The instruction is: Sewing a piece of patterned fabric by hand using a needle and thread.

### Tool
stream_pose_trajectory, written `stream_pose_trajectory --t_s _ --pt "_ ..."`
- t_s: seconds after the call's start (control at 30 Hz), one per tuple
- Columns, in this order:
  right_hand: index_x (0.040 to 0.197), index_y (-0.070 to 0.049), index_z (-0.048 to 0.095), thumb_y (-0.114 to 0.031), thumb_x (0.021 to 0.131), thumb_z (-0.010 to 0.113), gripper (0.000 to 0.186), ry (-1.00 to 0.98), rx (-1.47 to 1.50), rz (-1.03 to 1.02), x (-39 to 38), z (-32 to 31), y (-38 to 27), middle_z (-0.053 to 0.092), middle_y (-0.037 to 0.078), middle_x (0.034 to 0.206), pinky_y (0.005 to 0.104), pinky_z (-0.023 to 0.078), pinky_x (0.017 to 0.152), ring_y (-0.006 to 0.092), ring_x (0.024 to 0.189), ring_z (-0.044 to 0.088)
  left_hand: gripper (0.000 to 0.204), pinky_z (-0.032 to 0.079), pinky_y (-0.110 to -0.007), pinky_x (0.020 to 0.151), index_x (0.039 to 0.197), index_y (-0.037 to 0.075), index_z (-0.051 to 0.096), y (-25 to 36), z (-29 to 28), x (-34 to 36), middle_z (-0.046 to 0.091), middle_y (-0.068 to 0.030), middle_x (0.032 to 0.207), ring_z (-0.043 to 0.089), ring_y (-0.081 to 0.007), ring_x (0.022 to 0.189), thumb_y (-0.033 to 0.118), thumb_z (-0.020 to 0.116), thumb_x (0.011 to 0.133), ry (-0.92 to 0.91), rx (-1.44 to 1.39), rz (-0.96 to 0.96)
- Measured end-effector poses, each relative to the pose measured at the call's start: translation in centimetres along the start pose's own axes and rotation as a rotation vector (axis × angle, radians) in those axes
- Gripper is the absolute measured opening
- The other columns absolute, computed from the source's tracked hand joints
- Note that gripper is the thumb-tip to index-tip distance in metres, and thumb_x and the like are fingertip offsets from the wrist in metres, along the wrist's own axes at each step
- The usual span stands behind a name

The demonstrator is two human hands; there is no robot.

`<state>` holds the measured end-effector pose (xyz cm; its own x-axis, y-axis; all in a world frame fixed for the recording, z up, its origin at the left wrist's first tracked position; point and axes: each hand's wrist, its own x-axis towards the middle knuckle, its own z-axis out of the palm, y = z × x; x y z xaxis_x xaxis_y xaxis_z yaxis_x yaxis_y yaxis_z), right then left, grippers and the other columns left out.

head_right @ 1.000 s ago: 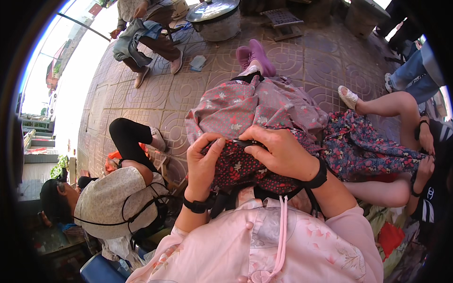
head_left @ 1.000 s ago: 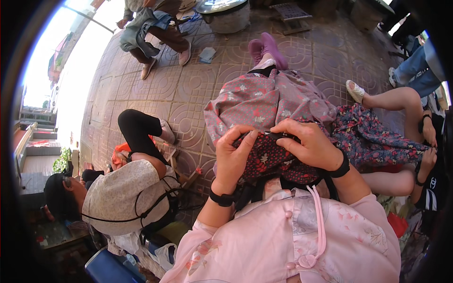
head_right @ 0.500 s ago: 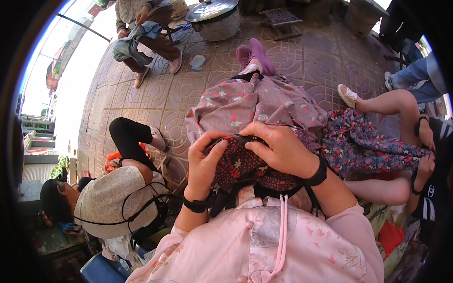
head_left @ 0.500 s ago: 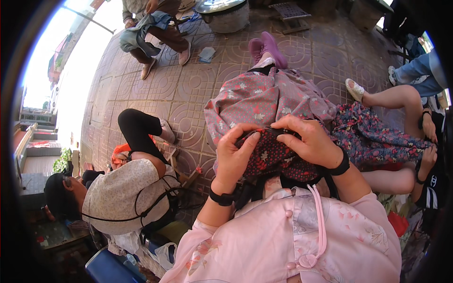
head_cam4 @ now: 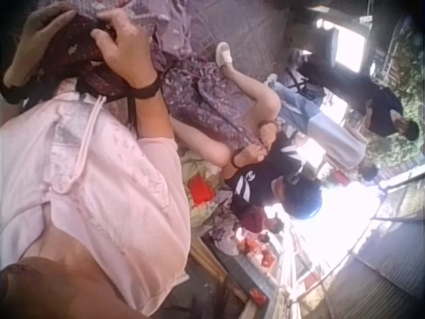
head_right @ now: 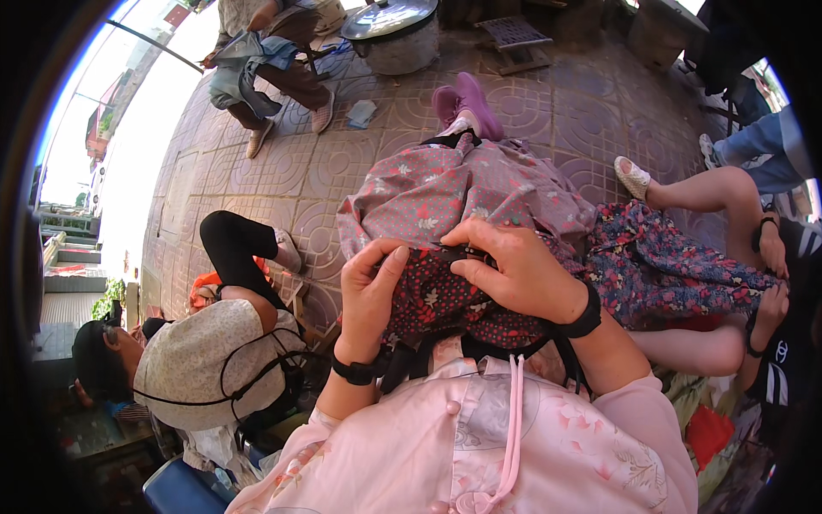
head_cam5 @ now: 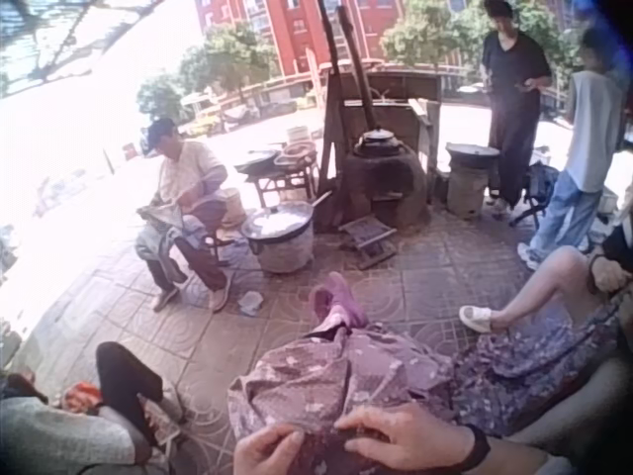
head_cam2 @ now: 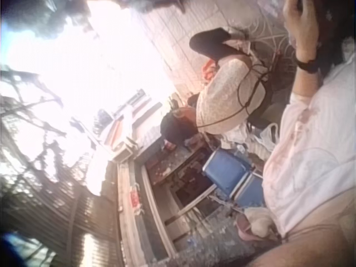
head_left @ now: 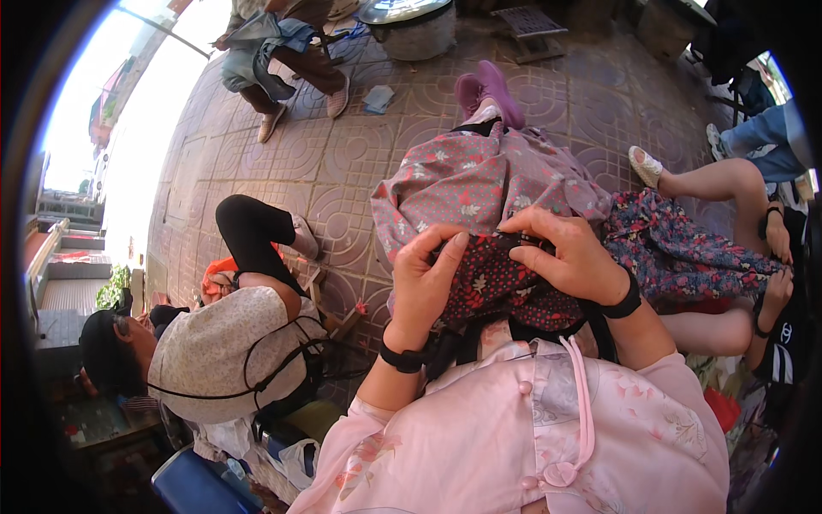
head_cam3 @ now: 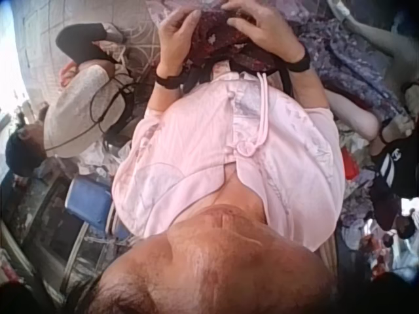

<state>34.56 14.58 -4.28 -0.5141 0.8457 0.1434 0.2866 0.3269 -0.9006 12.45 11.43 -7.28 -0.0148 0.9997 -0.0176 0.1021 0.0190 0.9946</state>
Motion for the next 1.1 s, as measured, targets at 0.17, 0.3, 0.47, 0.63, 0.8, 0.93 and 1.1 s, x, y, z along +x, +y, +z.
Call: stream_pose_trajectory --t_s 0.17,0.3,0.47,0.63,0.8,0.93,1.1 --pt "0.110 -0.002 0.062 -0.006 0.087 0.066 0.024 -0.012 -0.025 -0.068 0.2 0.4 0.4 0.069 0.015 0.096 0.0350 0.053 0.077 0.0290 0.089 0.069 0.013 0.045 -0.026 0.073 0.092 -0.002 0.067 0.2 0.1 0.1 0.065 -0.0033 0.081 0.058 -0.0099 0.079 0.010 0.063 0.093 -0.009 -0.009 0.015" --pt "0.110 -0.002 0.061 -0.006 0.087 0.066 0.024 0.011 -0.031 -0.076 0.1 0.3 1.0 0.069 0.015 0.097 0.0350 0.053 0.078 0.0295 0.090 0.069 0.010 0.046 -0.026 0.076 0.092 -0.002 0.067 0.0 0.1 0.6 0.065 -0.0052 0.085 0.060 -0.0132 0.083 0.008 0.064 0.091 -0.006 0.087 0.146" --pt "0.111 -0.002 0.061 -0.007 0.087 0.067 0.025 -0.005 -0.007 -0.026 0.2 -0.3 0.1 0.069 0.015 0.098 0.0350 0.053 0.077 0.0294 0.089 0.069 0.006 0.046 -0.028 0.079 0.091 -0.002 0.066 0.1 0.3 0.9 0.065 -0.0078 0.090 0.061 -0.0168 0.086 0.004 0.065 0.089 0.023 0.050 0.242" --pt "0.109 -0.002 0.061 -0.008 0.086 0.067 0.025 -0.043 -0.020 -0.047 0.6 -0.2 -0.2 0.069 0.016 0.097 0.0356 0.053 0.077 0.0304 0.090 0.069 0.005 0.046 -0.028 0.079 0.089 -0.002 0.065 0.2 0.1 0.9 0.065 -0.0075 0.089 0.061 -0.0168 0.085 0.003 0.064 0.089 -0.050 0.025 0.213" --pt "0.108 -0.002 0.062 -0.007 0.087 0.066 0.022 -0.017 -0.024 -0.093 0.6 0.5 0.7 0.069 0.016 0.097 0.0358 0.053 0.078 0.0308 0.092 0.069 0.005 0.046 -0.029 0.079 0.089 -0.002 0.065 0.0 -0.2 0.8 0.066 -0.0073 0.089 0.061 -0.0167 0.084 0.003 0.065 0.089 -0.045 0.053 0.212" --pt "0.107 -0.002 0.063 -0.005 0.087 0.066 0.021 0.004 -0.018 -0.044 0.5 0.4 0.7 0.069 0.015 0.098 0.0349 0.053 0.078 0.0297 0.092 0.069 0.005 0.046 -0.028 0.078 0.090 -0.002 0.066 -0.3 -0.7 1.0 0.066 -0.0072 0.089 0.061 -0.0164 0.084 0.002 0.066 0.088 -0.048 0.092 0.194" --pt "0.107 -0.001 0.063 -0.004 0.087 0.066 0.021 -0.029 -0.004 -0.022 0.5 0.2 0.3 0.070 0.014 0.098 0.0337 0.053 0.078 0.0282 0.092 0.070 0.004 0.046 -0.026 0.077 0.091 -0.002 0.067 -0.5 -0.9 0.8 0.066 -0.0055 0.090 0.060 -0.0137 0.083 0.001 0.066 0.087 -0.018 0.016 0.166"
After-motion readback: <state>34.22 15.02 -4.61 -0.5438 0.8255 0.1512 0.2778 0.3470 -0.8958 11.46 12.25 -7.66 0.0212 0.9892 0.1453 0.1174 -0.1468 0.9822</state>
